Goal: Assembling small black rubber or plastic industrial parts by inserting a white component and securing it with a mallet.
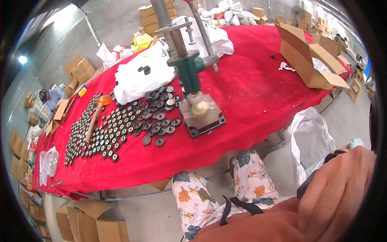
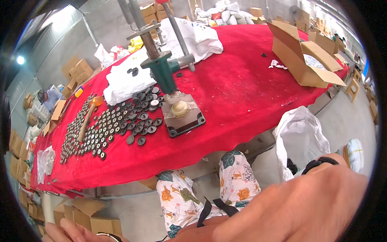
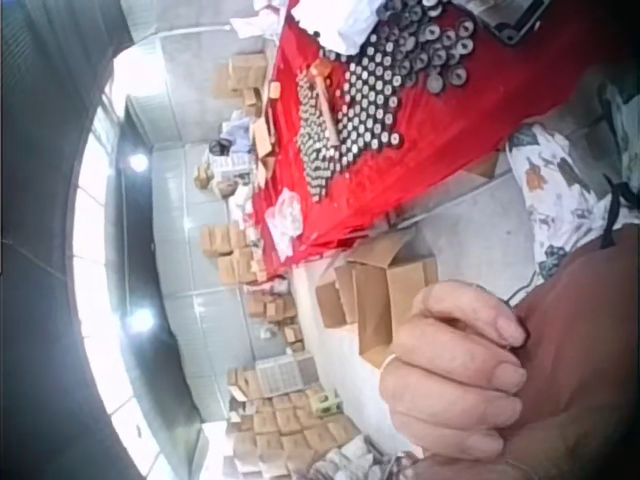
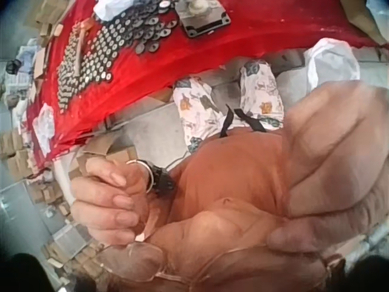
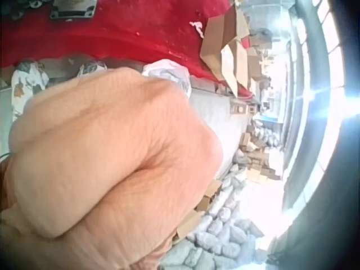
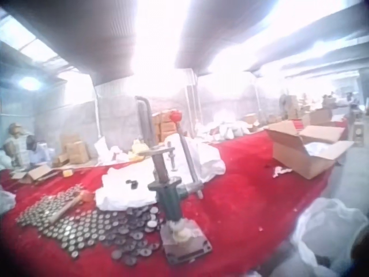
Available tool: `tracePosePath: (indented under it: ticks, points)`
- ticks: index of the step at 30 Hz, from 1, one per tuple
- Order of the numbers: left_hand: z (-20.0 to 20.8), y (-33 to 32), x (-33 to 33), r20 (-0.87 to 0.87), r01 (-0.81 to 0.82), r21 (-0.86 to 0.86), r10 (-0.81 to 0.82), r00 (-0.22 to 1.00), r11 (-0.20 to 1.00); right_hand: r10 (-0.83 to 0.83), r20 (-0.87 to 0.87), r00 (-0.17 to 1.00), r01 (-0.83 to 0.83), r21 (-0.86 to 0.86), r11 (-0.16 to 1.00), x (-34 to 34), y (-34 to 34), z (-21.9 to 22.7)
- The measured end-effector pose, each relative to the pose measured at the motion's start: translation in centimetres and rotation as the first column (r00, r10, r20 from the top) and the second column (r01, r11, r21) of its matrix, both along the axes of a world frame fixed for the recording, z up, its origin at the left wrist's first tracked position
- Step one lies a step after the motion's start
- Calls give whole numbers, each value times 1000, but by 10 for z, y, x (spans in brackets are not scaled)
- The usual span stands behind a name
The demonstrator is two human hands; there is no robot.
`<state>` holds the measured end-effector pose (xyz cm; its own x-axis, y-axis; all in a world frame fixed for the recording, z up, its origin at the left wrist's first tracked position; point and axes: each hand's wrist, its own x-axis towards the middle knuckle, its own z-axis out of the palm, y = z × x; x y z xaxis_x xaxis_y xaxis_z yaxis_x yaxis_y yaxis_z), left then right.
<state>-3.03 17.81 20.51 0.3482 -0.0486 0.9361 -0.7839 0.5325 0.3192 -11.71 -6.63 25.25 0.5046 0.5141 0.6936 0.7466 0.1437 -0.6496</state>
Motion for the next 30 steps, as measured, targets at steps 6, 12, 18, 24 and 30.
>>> tracePosePath:
  ticks: [6, 12, 18, 24, 30]
  points:
    - [-28, 12, 53, 135, -84, 200, 57, 989, 976, -178, -254, 951, 77, -363, 929, 13, -4, 0]
    - [-84, -19, 146, 176, -351, 649, 315, 933, 675, -693, 479, 539, 377, -873, -310, 72, -36, -51]
    - [-154, -4, 238, 232, -520, 772, 600, 766, 365, -886, 462, 37, 467, -792, -393, 110, -136, -148]
    - [-174, -8, 266, 285, -543, 813, 670, 686, 211, -896, 427, -121, 748, -554, -365, 99, -147, -201]
    - [-170, -10, 272, 226, -436, 894, 734, 641, 105, -892, 445, -81, 731, -582, -357, 102, -142, -195]
